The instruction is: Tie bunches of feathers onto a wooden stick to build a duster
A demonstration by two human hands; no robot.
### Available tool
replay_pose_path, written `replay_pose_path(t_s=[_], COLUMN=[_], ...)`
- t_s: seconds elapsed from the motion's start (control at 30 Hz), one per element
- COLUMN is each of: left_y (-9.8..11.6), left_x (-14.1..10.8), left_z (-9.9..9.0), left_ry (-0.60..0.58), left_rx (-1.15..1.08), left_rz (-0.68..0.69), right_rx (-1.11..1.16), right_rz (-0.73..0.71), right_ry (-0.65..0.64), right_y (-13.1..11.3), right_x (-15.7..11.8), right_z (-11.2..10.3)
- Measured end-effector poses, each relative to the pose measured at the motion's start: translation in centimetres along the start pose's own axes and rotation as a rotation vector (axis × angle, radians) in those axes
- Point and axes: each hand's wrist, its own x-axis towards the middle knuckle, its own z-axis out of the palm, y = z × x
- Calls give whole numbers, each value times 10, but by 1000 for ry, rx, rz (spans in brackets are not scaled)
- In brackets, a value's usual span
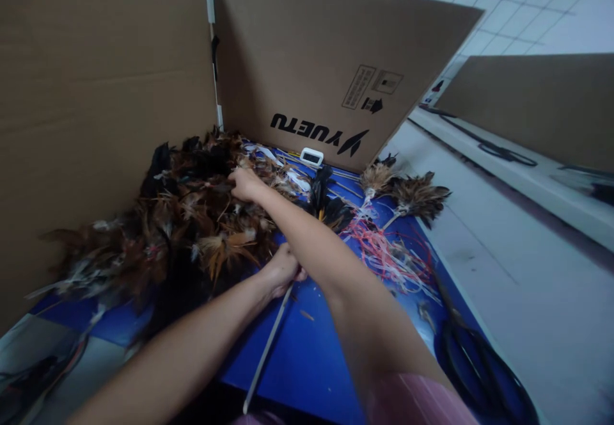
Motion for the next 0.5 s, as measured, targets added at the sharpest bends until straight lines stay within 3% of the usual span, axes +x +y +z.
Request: replay_pose_path(t_s=[0.3,0.5], left_y=[-11,-9], left_x=[6,3], left_z=[-4,-4], left_ry=[-81,-106], left_rx=[33,31], left_rz=[16,17], right_rx=[-1,81], right_rz=[72,85], right_ry=[177,230], right_y=[36,61], right_x=[-7,-15], right_z=[-46,-55])
